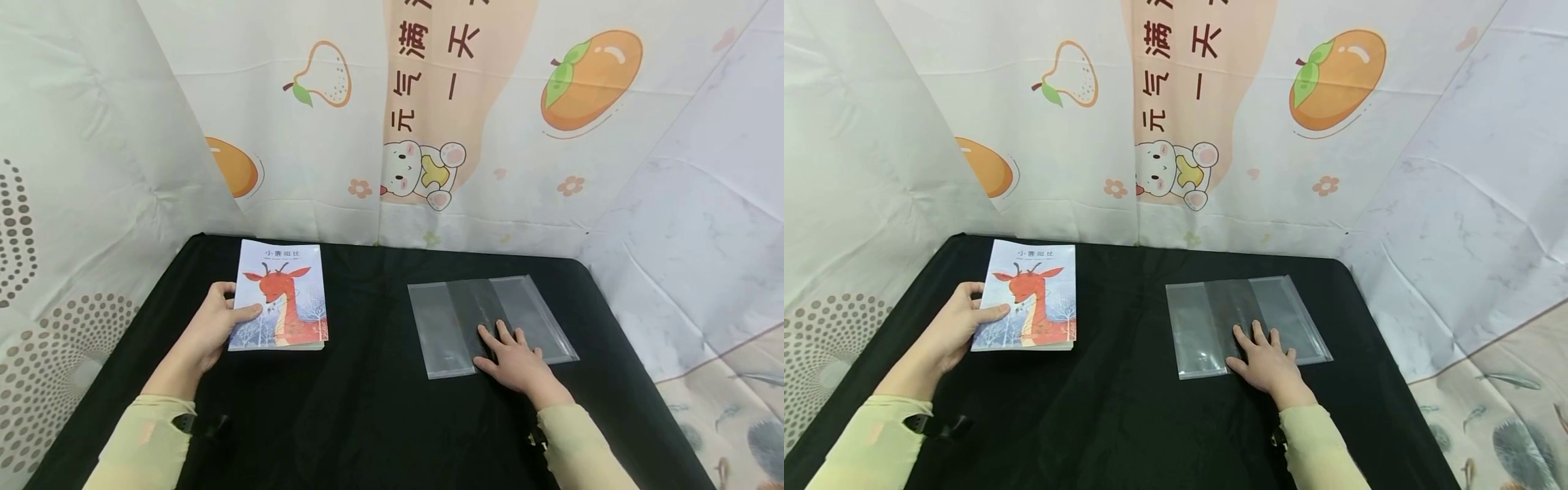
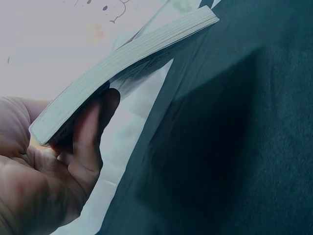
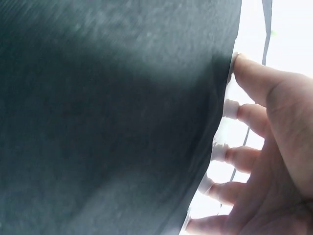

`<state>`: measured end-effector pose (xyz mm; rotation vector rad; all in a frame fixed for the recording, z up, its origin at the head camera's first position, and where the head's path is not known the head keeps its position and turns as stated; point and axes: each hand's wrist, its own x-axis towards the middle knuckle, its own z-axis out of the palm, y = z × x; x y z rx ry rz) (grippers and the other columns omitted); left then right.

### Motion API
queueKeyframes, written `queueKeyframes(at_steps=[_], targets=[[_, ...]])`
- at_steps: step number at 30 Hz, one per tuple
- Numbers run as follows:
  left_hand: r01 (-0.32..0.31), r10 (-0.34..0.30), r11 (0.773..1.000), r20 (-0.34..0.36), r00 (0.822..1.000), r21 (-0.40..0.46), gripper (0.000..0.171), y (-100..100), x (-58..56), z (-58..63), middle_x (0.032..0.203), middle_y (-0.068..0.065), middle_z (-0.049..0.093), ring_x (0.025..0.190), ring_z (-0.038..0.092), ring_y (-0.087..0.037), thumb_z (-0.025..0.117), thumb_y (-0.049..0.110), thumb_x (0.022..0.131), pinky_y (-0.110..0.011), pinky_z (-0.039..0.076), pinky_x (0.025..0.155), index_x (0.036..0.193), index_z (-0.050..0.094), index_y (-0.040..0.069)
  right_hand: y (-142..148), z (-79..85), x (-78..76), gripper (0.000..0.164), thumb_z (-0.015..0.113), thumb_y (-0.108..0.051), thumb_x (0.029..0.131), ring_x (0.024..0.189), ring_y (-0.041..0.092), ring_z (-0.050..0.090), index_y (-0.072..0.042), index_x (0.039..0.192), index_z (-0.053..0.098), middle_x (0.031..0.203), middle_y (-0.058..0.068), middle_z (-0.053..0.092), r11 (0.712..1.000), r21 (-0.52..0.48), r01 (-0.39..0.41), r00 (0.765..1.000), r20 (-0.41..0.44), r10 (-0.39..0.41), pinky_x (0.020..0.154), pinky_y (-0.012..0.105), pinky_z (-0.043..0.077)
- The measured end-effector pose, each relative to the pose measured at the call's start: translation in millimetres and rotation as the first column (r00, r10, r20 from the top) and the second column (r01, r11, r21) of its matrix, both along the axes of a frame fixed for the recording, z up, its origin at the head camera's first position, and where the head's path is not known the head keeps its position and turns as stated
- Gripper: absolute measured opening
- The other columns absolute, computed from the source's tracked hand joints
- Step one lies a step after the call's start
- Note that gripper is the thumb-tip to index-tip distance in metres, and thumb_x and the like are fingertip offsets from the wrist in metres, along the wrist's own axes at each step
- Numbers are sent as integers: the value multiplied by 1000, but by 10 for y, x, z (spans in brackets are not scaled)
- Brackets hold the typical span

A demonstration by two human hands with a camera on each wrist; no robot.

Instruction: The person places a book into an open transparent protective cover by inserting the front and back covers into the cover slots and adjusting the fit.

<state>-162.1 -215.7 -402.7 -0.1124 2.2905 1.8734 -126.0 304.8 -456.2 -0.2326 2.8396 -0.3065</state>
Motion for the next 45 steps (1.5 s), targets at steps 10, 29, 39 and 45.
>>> queueKeyframes(at_steps=[10,29,39,45], targets=[[3,-3,1000,7,1000,12,66,122,-38,14,123,-26,46,88,67,-24,60,23,97,-34,59,70,137,10,11,-124,-5,6,70,50,-54,96,135,55,12,-18,152,28,156,27,15,1000,24,3,1000,-7,-3,94,81,21],[5,-6,999,25,1000,46,67,352,-55,69,127,-25,44,91,66,-25,61,25,96,-34,58,72,138,10,13,-430,-2,3,68,50,-56,95,138,51,14,-23,152,28,157,21,17,997,77,13,1000,-19,-11,98,77,23],[5,-6,999,18,1000,44,65,396,-57,67,126,-25,44,91,66,-25,61,23,96,-34,59,72,137,11,12,-572,18,3,68,50,-54,96,137,51,14,-23,152,28,157,22,17,998,66,21,1000,-11,-21,98,77,23],[7,-8,999,15,1000,52,63,419,-57,73,126,-25,45,91,66,-25,60,23,97,-34,59,71,136,12,13,-661,28,6,68,50,-53,96,137,52,15,-22,152,28,157,22,17,997,73,24,1000,-9,-23,98,76,24]])
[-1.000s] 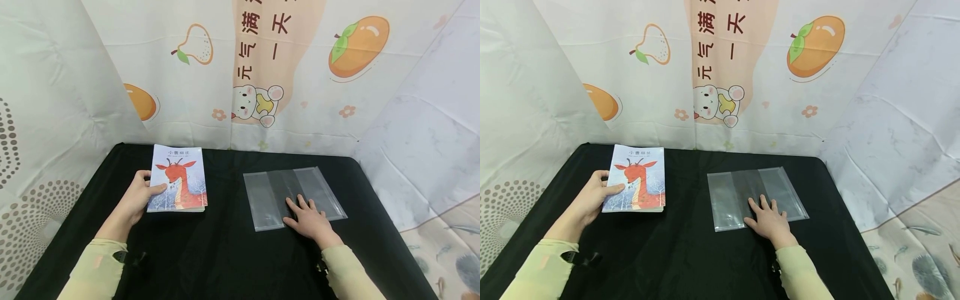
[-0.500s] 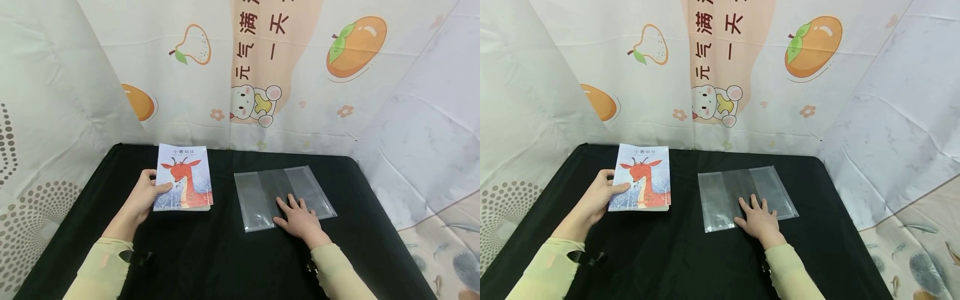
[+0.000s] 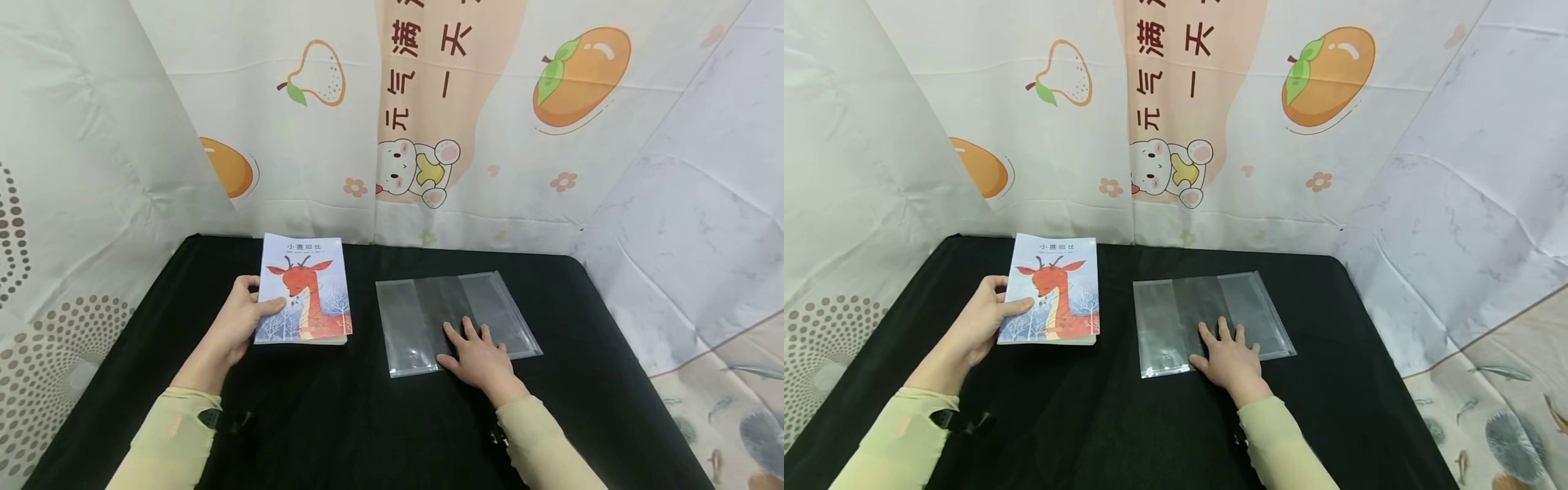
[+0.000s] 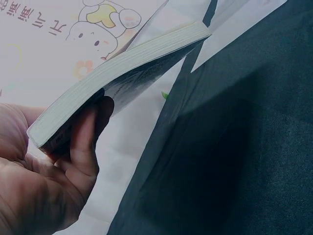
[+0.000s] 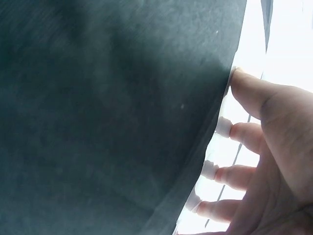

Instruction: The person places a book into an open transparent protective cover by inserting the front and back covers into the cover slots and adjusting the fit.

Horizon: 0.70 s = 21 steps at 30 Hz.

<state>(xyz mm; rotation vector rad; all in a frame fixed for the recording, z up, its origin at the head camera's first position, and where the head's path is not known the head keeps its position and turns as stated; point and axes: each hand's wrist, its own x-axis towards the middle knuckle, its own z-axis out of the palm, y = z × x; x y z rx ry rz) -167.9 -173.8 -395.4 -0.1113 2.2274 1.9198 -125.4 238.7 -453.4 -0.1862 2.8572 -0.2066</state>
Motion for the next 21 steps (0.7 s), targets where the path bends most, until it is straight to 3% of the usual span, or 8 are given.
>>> queueKeyframes(at_steps=[21], targets=[[7,-8,999,10,1000,46,63,68,27,46,125,-24,46,91,67,-27,60,22,97,-35,59,72,136,12,14,-256,-43,-22,69,50,-57,94,134,53,22,-23,151,31,155,22,22,999,45,-2,1000,-29,4,93,76,32]])
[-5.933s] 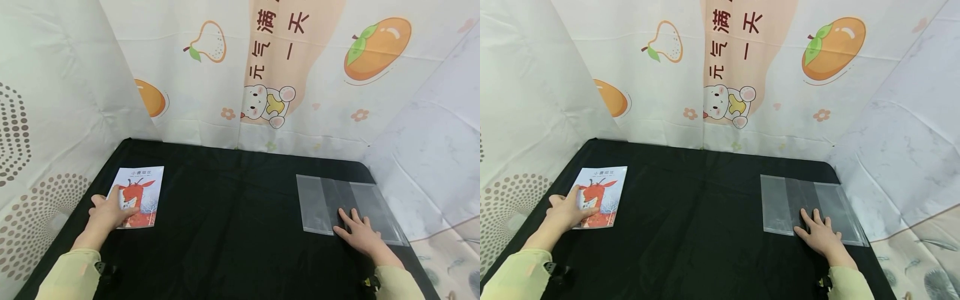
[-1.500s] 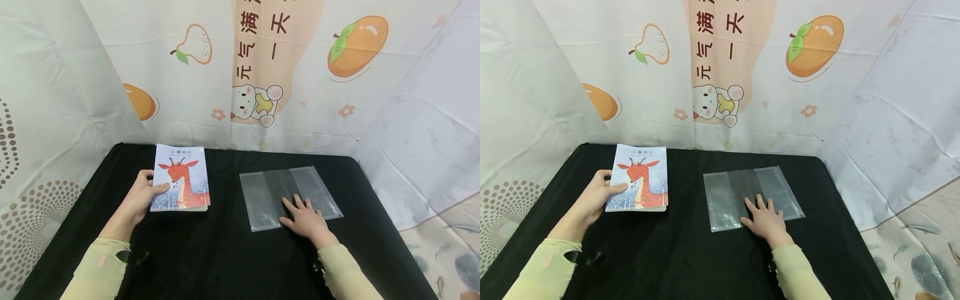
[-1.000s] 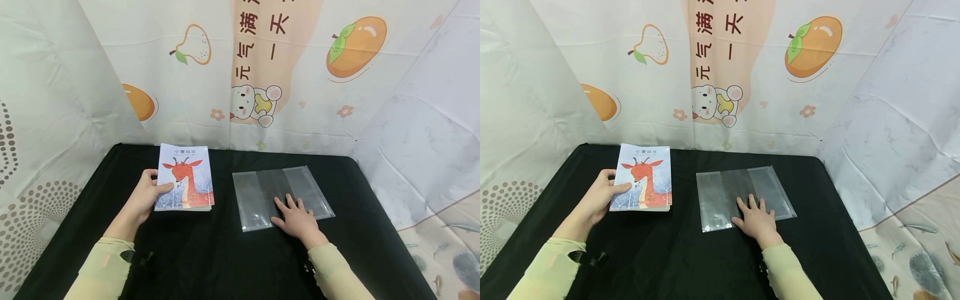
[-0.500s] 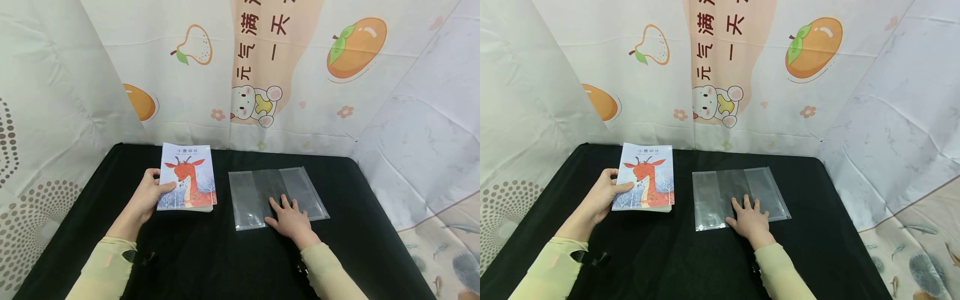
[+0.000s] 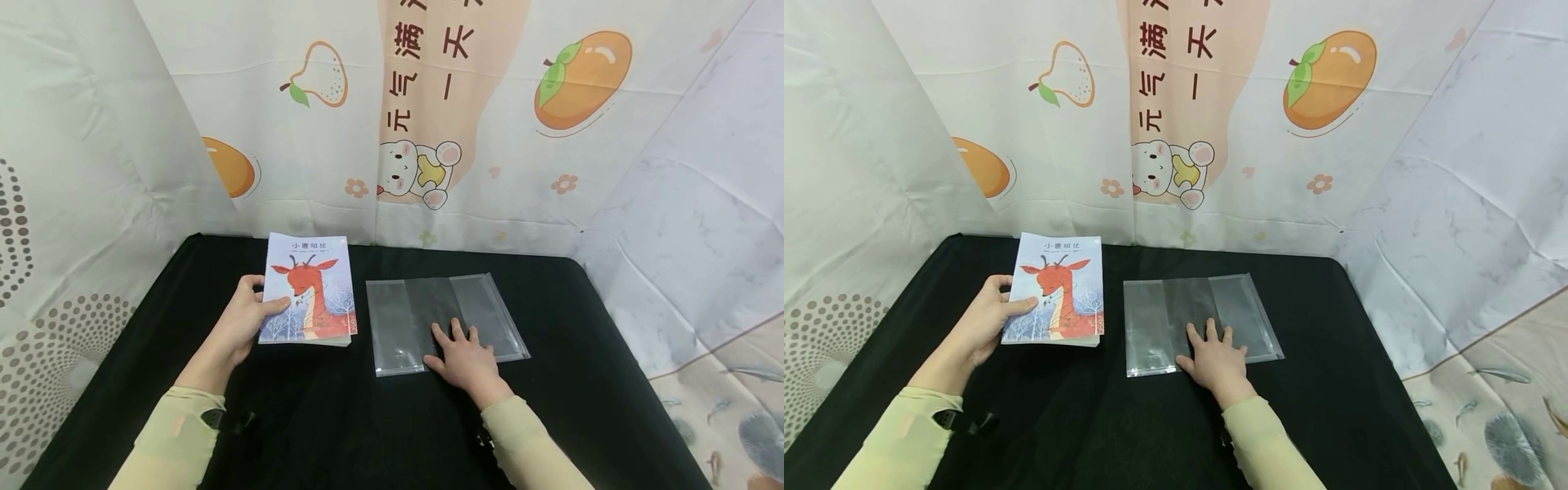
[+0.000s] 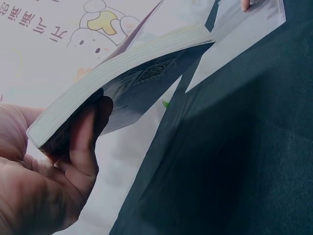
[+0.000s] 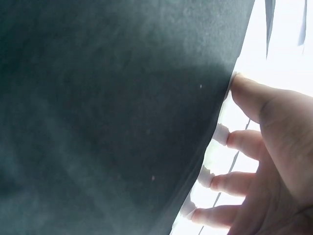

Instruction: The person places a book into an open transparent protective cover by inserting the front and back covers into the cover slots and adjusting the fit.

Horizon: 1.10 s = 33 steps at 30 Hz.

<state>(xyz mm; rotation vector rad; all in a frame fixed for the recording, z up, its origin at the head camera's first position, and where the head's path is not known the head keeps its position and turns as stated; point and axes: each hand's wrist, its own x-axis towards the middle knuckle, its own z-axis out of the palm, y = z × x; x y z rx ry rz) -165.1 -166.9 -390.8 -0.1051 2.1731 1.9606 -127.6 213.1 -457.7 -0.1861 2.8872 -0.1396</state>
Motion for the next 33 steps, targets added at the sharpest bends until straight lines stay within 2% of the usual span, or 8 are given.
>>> queueKeyframes(at_steps=[20,28,33], targets=[[19,-18,996,-5,1000,93,59,180,-42,29,125,-22,47,93,66,-28,60,18,96,-37,59,72,134,15,16,-273,-66,75,69,47,-62,93,134,50,25,-27,151,31,155,19,25,998,60,-23,998,-52,26,93,73,35],[34,-31,992,-25,999,122,59,225,-43,40,123,-23,48,91,67,-26,60,16,96,-35,59,71,134,14,14,-372,-64,116,70,46,-62,94,133,51,28,-24,151,31,154,20,28,996,83,-34,994,-97,43,90,74,37],[30,-27,994,-23,999,109,60,266,-44,46,123,-22,48,92,67,-27,62,17,96,-35,59,71,134,15,16,-468,-86,124,73,46,-63,93,133,50,29,-21,150,31,153,19,30,995,99,-28,993,-114,39,91,72,38]])
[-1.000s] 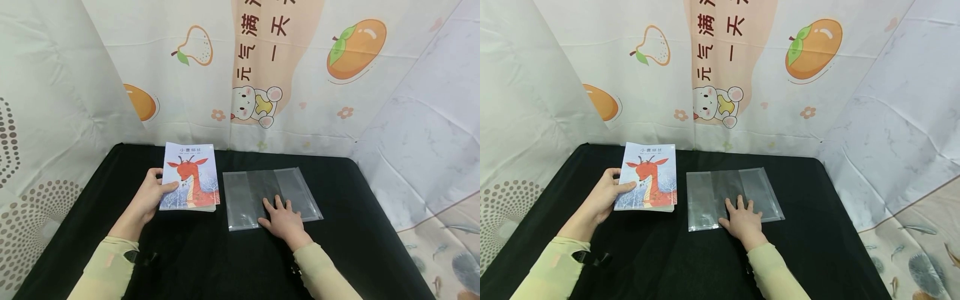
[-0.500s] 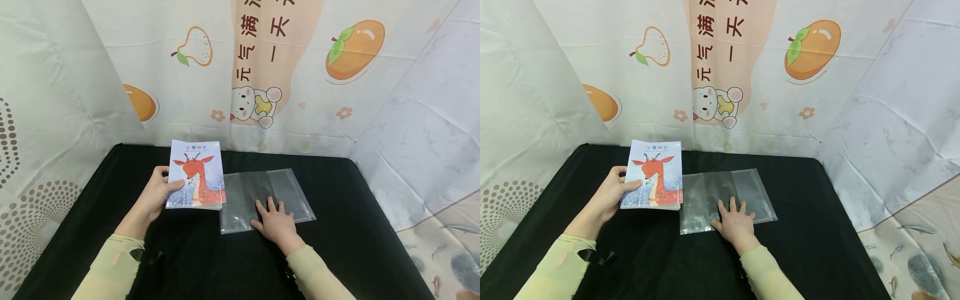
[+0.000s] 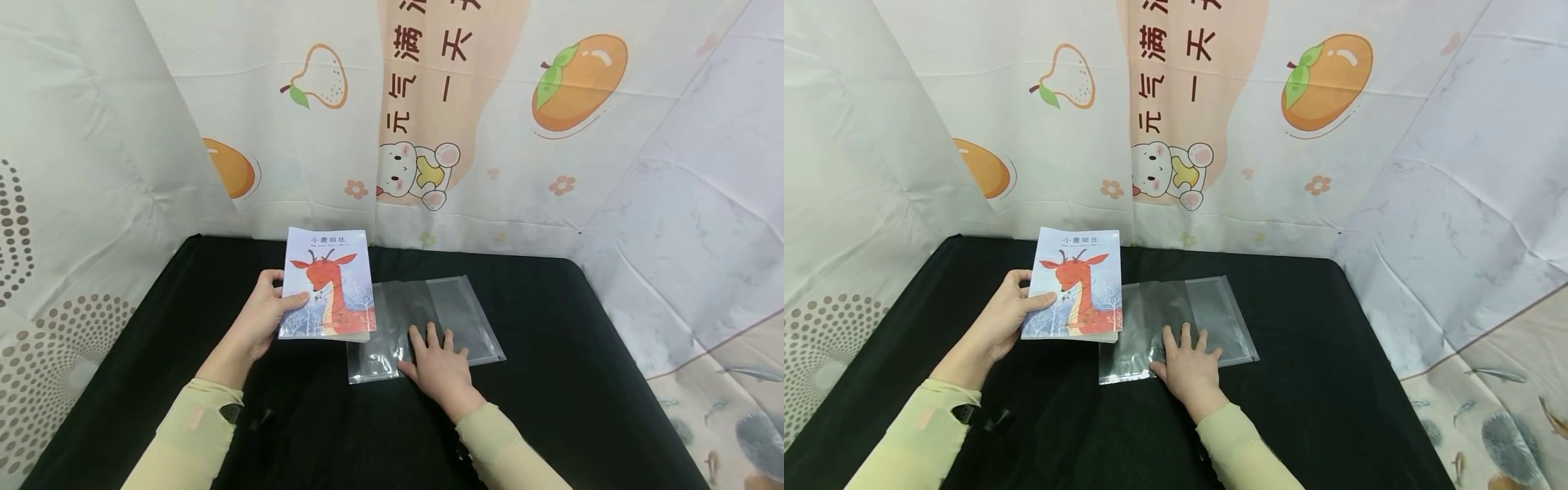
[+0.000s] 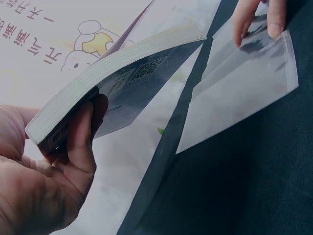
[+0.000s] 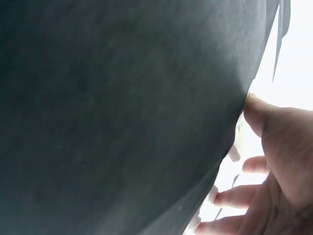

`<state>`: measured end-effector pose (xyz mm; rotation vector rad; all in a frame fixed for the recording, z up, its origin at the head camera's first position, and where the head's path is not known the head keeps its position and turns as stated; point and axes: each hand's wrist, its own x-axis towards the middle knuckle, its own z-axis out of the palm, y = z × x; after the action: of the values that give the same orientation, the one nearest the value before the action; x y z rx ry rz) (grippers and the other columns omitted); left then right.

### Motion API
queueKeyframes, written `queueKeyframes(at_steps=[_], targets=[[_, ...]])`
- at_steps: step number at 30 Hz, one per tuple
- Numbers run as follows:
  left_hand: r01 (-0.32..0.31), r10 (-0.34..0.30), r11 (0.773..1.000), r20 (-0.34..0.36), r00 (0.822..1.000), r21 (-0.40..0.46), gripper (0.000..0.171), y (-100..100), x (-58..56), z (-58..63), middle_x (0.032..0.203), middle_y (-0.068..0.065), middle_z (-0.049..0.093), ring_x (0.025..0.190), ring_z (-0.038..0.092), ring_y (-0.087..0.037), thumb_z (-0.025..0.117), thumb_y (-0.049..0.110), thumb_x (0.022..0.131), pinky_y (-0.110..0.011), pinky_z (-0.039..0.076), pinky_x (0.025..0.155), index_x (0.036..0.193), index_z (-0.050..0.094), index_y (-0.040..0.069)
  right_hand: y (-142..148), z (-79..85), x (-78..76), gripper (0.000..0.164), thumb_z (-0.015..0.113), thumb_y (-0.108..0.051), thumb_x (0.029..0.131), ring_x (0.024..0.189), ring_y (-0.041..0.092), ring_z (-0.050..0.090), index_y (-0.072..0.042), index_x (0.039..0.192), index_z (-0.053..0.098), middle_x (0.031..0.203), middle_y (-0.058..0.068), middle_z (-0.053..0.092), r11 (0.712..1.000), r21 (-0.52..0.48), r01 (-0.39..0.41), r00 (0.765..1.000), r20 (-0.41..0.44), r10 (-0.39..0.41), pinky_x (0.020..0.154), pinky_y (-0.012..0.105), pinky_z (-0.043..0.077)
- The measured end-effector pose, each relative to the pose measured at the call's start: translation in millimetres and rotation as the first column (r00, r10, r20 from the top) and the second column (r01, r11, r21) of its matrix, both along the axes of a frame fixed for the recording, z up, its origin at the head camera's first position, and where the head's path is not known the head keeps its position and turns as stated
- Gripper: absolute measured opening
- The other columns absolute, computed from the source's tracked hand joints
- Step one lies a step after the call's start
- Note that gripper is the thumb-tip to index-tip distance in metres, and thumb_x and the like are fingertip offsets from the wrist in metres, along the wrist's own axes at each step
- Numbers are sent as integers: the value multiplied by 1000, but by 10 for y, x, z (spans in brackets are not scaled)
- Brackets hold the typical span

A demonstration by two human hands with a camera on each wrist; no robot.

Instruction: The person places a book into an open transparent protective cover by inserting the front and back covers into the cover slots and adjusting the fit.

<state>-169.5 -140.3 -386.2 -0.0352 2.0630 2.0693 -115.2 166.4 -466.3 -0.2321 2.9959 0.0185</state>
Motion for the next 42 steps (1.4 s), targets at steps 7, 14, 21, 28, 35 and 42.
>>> queueKeyframes(at_steps=[7,14,21,28,35,42], targets=[[3,-3,1000,-7,1000,-17,62,69,-9,12,124,-22,48,93,66,-28,63,19,95,-36,59,72,135,16,16,-120,-15,8,70,47,-64,92,133,49,30,-19,145,40,153,19,31,1000,-7,19,1000,-2,-19,91,72,38],[0,0,1000,0,1000,-7,60,111,-15,25,124,-21,50,94,66,-30,63,18,95,-37,59,73,134,18,18,-172,-40,40,72,47,-68,89,128,50,36,-18,141,46,147,22,39,1000,14,2,997,-81,-1,85,68,44],[5,-5,1000,-7,1000,3,60,126,-24,22,124,-21,50,94,66,-30,63,17,95,-38,58,73,134,17,17,-192,-37,64,69,49,-69,88,114,48,46,-16,131,55,132,23,51,999,28,-42,981,-190,47,74,58,50],[7,-6,1000,-7,1000,4,59,136,-42,8,123,-21,50,94,66,-30,62,17,95,-38,59,73,134,17,17,-167,-16,32,56,61,-57,88,93,38,50,-16,125,58,118,18,54,996,21,-82,976,-200,85,62,48,50],[3,-3,1000,-6,1000,0,58,153,-41,10,123,-21,50,95,66,-30,62,17,95,-37,59,73,133,17,17,-116,74,-7,50,65,-45,89,97,37,54,-12,125,58,117,17,58,991,-93,-101,983,-160,85,72,52,53],[15,-15,1000,-10,1000,16,58,176,-37,10,123,-22,50,93,66,-29,61,17,96,-35,59,72,134,17,16,48,185,-78,42,64,-36,92,100,32,62,-9,124,60,121,15,61,965,-228,-128,977,-194,83,76,52,54]])
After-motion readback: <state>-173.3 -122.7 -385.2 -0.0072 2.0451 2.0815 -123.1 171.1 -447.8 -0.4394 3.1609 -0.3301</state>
